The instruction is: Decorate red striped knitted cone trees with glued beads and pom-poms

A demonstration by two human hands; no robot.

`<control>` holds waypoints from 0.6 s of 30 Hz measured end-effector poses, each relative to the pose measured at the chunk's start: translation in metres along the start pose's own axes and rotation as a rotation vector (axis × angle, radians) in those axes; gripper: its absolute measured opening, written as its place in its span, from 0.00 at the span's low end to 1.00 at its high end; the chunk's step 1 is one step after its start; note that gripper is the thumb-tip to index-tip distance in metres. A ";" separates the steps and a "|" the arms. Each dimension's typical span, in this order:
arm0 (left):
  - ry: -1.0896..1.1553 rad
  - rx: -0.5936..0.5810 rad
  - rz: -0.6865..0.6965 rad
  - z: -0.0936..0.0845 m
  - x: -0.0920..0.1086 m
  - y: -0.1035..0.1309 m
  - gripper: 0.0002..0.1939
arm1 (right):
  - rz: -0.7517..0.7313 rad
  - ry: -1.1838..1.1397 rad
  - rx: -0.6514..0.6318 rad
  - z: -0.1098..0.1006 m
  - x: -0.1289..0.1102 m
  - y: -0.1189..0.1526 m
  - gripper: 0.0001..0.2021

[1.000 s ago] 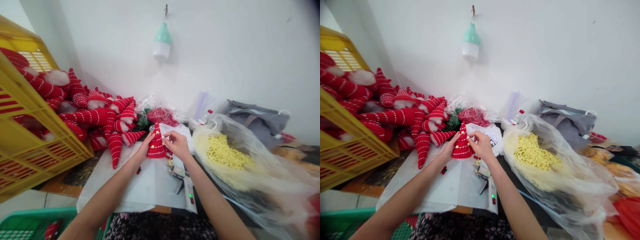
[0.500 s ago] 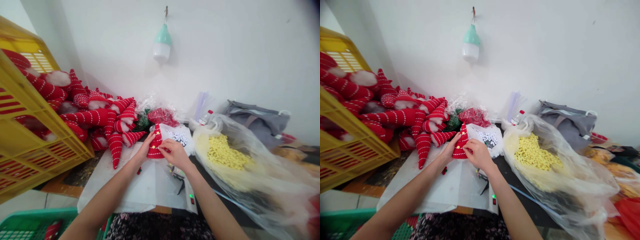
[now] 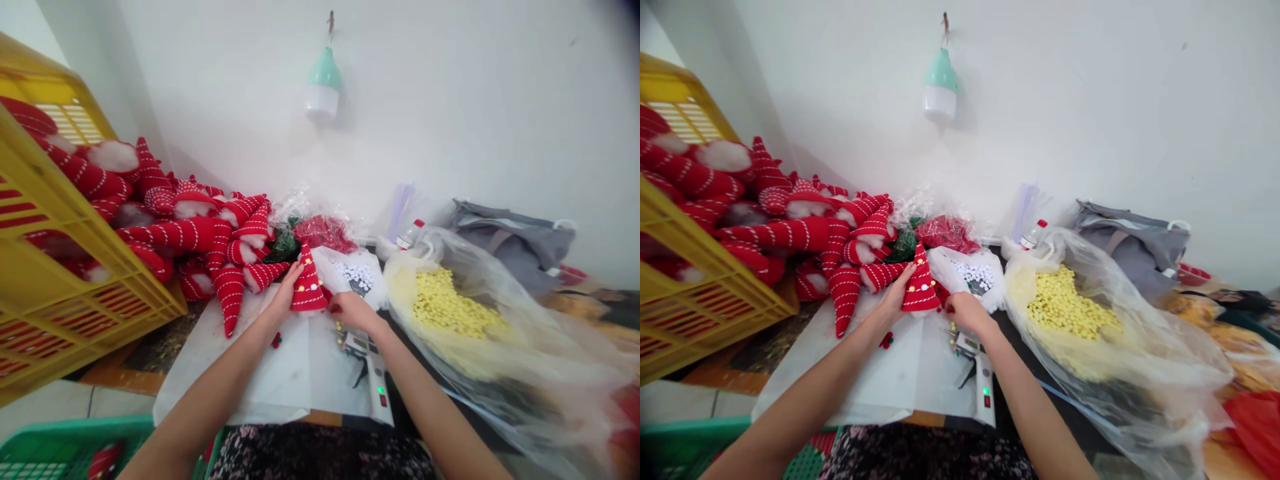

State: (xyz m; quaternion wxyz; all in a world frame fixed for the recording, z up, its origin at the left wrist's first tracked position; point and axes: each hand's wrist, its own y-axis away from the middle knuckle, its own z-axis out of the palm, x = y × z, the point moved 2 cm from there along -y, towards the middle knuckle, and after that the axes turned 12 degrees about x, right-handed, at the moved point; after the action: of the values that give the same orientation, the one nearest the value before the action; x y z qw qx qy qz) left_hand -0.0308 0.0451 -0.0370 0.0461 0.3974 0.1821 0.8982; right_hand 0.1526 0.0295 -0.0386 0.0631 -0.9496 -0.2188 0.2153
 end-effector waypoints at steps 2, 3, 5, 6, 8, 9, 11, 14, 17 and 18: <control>0.002 -0.007 0.013 0.000 0.000 0.000 0.23 | -0.002 0.022 0.013 0.002 0.000 0.000 0.10; 0.004 -0.020 0.021 -0.001 0.000 0.000 0.23 | 0.001 0.028 0.026 0.001 0.001 0.000 0.11; 0.011 -0.045 0.036 -0.001 -0.001 0.000 0.20 | 0.009 0.024 0.059 -0.003 0.002 0.001 0.12; 0.017 -0.049 0.039 -0.001 -0.001 -0.001 0.18 | 0.013 0.015 0.078 -0.006 0.003 0.001 0.12; 0.029 -0.040 0.035 -0.001 -0.001 -0.003 0.16 | 0.026 -0.017 0.123 -0.014 0.002 0.001 0.12; 0.032 -0.032 0.029 -0.001 -0.002 -0.004 0.17 | 0.037 -0.058 0.166 -0.018 0.001 0.001 0.11; 0.031 -0.018 0.014 -0.002 -0.002 -0.005 0.19 | 0.054 -0.188 0.295 -0.029 -0.005 0.001 0.08; 0.020 -0.017 0.010 -0.003 -0.003 -0.007 0.20 | 0.024 -0.407 0.456 -0.042 -0.021 0.005 0.03; 0.017 -0.028 0.017 -0.003 -0.002 -0.005 0.19 | -0.058 -0.481 0.465 -0.047 -0.042 0.010 0.03; 0.018 -0.033 0.019 -0.002 -0.002 -0.004 0.18 | -0.090 -0.472 0.468 -0.046 -0.048 0.012 0.03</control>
State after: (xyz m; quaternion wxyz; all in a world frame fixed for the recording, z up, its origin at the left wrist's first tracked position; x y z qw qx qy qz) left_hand -0.0312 0.0482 -0.0414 0.0423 0.3903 0.1636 0.9051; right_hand 0.1382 -0.0037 0.0185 0.2365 -0.8227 -0.2136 0.4707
